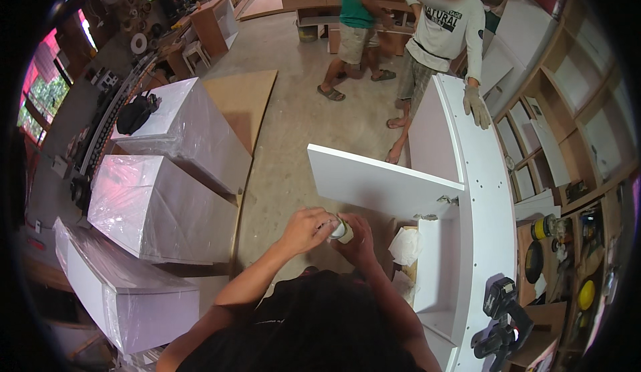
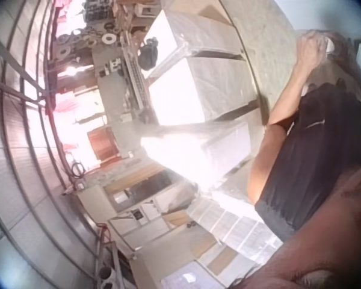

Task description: The person applies adhesive to the edges of a white cabinet door using a small brush, then wipes the surface with a cloth. They handle multiple white panels and a small container of adhesive in a workshop setting.

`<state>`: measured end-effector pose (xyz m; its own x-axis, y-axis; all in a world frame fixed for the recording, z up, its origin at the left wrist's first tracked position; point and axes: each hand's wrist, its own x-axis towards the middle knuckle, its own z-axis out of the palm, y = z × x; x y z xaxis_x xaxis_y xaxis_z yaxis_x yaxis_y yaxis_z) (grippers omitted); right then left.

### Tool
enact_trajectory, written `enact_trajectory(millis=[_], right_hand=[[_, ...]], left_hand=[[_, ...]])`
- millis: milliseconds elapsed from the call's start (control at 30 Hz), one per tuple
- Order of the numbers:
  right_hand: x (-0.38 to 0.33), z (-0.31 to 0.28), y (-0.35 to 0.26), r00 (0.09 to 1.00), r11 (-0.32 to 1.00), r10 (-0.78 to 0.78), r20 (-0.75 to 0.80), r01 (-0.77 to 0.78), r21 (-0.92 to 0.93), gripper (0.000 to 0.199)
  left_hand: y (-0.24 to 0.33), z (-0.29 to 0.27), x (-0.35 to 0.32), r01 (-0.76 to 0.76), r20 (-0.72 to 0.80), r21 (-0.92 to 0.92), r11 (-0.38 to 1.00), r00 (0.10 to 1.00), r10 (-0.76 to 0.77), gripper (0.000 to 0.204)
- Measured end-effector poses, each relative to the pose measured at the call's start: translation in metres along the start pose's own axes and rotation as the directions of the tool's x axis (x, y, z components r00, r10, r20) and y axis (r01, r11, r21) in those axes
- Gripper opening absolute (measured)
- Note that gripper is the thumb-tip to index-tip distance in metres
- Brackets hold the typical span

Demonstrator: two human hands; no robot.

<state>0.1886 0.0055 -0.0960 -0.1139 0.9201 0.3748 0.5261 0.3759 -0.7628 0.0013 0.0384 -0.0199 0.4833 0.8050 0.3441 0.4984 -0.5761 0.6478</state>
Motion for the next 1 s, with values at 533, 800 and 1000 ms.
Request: enact_trajectory(millis=[533, 800, 1000], right_hand=[[0.014, -0.016, -0.013, 0.993, 0.989, 0.114, -0.001, -0.114, 0.096, 0.06], [0.02, -0.022, -0.01, 0.995, 0.979, 0.098, -0.009, -0.095, 0.181, 0.057], [0.02, -0.028, -0.005, 0.995, 0.984, 0.086, 0.039, -0.091, 0.152, 0.059]], left_hand=[[0.006, -0.012, -0.014, 0.169, -0.139, -0.358, 0.918, 0.963, -0.232, 0.012], [0.011, -0.005, -0.026, 0.094, -0.214, -0.199, 0.976, 0.967, -0.137, 0.013], [0.006, -0.008, -0.028, 0.062, -0.19, -0.151, 0.987, 0.978, -0.091, 0.012]])
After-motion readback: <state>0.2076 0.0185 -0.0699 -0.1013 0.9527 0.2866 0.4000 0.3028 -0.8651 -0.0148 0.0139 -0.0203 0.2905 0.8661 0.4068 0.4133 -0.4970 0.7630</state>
